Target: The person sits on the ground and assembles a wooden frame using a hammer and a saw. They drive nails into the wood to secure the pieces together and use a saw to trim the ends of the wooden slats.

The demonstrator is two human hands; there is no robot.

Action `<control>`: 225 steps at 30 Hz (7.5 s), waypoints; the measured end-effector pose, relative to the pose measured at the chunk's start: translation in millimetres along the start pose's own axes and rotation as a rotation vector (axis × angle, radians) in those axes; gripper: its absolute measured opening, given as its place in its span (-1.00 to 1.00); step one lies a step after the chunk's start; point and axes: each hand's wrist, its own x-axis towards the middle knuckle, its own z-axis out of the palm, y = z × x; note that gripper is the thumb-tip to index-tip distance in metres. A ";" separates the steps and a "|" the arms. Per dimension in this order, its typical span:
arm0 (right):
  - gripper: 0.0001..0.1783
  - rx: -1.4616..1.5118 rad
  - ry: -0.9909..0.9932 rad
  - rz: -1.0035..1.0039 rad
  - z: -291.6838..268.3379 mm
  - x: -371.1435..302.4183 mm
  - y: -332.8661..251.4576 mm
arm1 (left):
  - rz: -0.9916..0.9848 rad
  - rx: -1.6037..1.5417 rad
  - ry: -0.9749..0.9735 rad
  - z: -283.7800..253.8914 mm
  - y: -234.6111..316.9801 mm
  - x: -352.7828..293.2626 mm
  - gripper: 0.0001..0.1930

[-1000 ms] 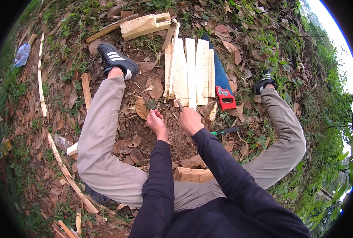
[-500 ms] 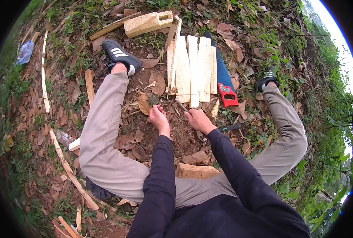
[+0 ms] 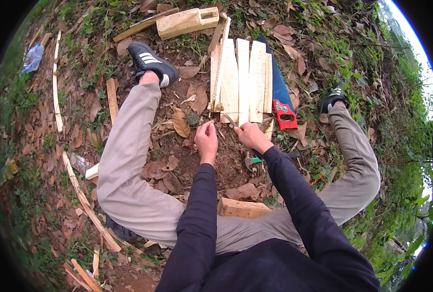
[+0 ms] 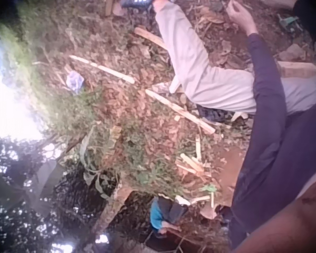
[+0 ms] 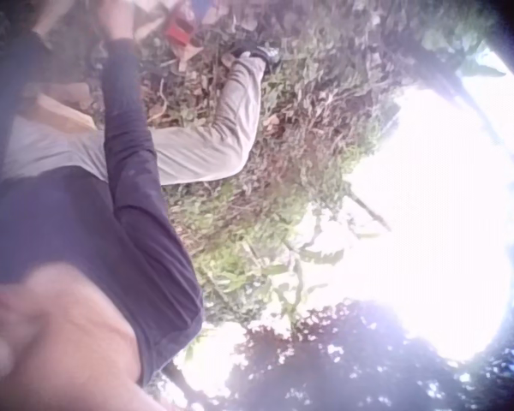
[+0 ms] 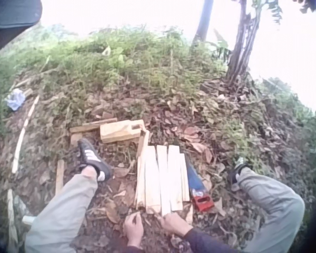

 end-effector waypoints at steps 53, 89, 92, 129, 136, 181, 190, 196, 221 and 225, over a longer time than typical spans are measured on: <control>-0.52 0.234 0.194 0.273 -56.1 -39.0 56.7 | 0.098 0.523 -0.114 28.3 30.7 -9.6 -0.49; -0.63 -0.226 0.613 -0.027 -39.1 0.4 168.2 | -0.472 -0.330 -0.595 -14.1 241.3 146.0 -0.58; -0.60 -0.346 0.663 -0.014 -35.9 -2.9 164.2 | -0.433 -0.130 -0.620 -1.9 248.6 144.1 -0.76; -0.50 0.042 0.611 0.050 -32.6 -28.2 141.5 | -0.088 0.239 -1.239 283.4 305.9 1.8 -0.66; -0.11 0.737 0.584 -0.107 -22.5 -58.6 23.6 | 0.434 0.745 -1.065 265.2 342.0 -19.2 -0.51; -0.65 0.450 0.450 0.134 -246.3 -14.8 -33.3 | 0.603 1.412 -0.236 10.2 226.0 403.2 0.22; -0.70 0.518 0.441 0.127 -249.5 -4.8 -42.1 | 0.686 1.440 -0.304 41.6 197.1 450.4 0.02; -0.66 0.535 0.448 0.172 -245.5 -6.2 -37.4 | 0.873 1.590 -0.331 20.6 233.7 405.4 -0.08; -0.33 0.086 0.364 -0.120 -229.1 62.7 -182.7 | 0.313 0.151 -0.361 16.2 221.1 122.1 -0.14; -0.39 0.152 0.276 0.022 -213.4 88.1 -120.9 | 0.346 -0.025 -0.133 -2.0 198.9 165.4 -0.60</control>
